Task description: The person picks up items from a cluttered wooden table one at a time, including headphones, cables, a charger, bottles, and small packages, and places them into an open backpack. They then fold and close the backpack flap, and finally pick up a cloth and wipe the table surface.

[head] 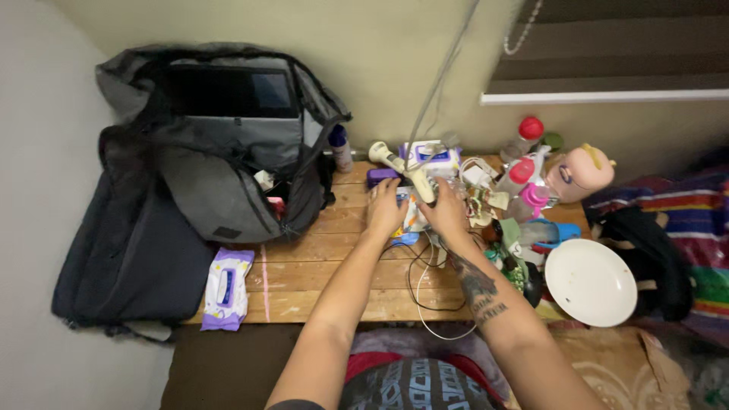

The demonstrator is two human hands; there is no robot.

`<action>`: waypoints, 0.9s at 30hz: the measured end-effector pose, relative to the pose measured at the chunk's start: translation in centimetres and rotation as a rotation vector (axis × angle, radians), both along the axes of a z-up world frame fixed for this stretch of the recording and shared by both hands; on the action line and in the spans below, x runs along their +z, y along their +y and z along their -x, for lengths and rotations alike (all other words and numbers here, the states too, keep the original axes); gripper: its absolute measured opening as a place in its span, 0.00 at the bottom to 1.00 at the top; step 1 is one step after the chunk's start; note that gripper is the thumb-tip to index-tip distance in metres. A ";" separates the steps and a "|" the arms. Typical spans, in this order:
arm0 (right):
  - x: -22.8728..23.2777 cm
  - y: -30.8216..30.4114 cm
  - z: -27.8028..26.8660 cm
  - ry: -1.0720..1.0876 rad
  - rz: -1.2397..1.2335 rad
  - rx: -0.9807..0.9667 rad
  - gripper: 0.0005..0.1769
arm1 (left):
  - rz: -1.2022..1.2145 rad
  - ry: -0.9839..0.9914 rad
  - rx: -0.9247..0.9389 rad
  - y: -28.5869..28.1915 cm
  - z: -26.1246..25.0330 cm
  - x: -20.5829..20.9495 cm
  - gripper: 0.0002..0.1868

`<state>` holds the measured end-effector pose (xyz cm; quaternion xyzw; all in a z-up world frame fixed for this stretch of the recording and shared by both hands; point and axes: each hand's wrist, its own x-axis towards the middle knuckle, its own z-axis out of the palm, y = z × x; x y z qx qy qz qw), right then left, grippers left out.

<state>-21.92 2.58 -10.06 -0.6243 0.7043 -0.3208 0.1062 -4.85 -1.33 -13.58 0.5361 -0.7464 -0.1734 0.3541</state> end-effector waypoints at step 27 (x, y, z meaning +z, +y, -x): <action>6.2 -1.8 -8.4 -0.293 0.343 0.148 0.30 | 0.131 -0.236 0.116 -7.1 -7.5 11.2 0.36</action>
